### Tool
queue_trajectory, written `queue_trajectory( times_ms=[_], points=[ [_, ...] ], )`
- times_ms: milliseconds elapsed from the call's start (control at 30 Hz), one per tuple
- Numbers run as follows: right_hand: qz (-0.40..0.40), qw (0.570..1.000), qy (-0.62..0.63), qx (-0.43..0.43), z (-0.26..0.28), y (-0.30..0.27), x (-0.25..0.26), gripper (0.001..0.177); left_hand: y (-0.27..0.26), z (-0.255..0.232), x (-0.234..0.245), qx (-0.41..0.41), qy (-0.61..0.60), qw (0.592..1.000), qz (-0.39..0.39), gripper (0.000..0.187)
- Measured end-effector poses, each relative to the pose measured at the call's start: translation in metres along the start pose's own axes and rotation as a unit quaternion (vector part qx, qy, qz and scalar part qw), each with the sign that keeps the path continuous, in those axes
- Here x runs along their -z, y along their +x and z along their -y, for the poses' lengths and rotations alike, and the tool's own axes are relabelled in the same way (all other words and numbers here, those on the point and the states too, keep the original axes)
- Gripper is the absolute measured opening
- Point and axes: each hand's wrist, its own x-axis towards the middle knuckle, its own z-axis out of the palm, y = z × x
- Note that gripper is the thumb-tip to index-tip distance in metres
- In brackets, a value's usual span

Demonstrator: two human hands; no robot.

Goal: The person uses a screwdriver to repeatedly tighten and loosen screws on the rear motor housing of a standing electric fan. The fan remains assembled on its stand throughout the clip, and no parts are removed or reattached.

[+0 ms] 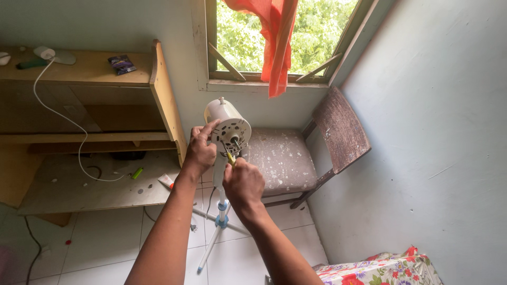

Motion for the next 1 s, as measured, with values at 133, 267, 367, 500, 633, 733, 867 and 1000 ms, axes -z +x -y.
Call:
queue_trajectory(
  times_ms=[133, 267, 367, 500, 633, 733, 867, 1000],
  points=[
    [-0.047, 0.997, 0.061, -0.007, 0.006, 0.0, 0.009, 0.025, -0.005, 0.005, 0.0, -0.003, -0.102, 0.994, -0.027, 0.05],
    [-0.057, 0.992, 0.105, -0.029, 0.003, 0.001, 0.012, 0.024, -0.021, -0.001, -0.012, 0.189, -0.151, 0.968, -0.073, 0.024],
    [-0.07, 0.994, 0.087, -0.011, 0.004, -0.003, 0.008, 0.021, -0.028, -0.005, -0.02, 0.307, -0.238, 0.921, 0.0, 0.032],
    [-0.181, 0.969, 0.129, 0.109, 0.004, -0.01, 0.005, 0.024, -0.032, 0.007, -0.034, 0.294, -0.42, 0.858, 0.04, 0.021],
    [-0.099, 0.961, 0.256, -0.035, 0.004, -0.013, 0.009, 0.035, -0.024, 0.022, -0.038, 0.292, -0.481, 0.824, 0.06, 0.021],
    [0.022, 0.948, 0.272, -0.165, 0.005, -0.016, 0.013, 0.054, -0.025, 0.022, -0.036, 0.314, -0.482, 0.816, 0.047, 0.018],
    [-0.042, 0.983, 0.154, -0.094, 0.009, -0.026, 0.006, 0.046, -0.028, 0.013, -0.03, 0.338, -0.46, 0.821, 0.032, 0.02],
    [-0.201, 0.955, 0.197, 0.093, 0.009, -0.037, -0.003, 0.04, -0.027, 0.012, -0.032, 0.287, -0.514, 0.807, 0.052, 0.023]
  ],
)
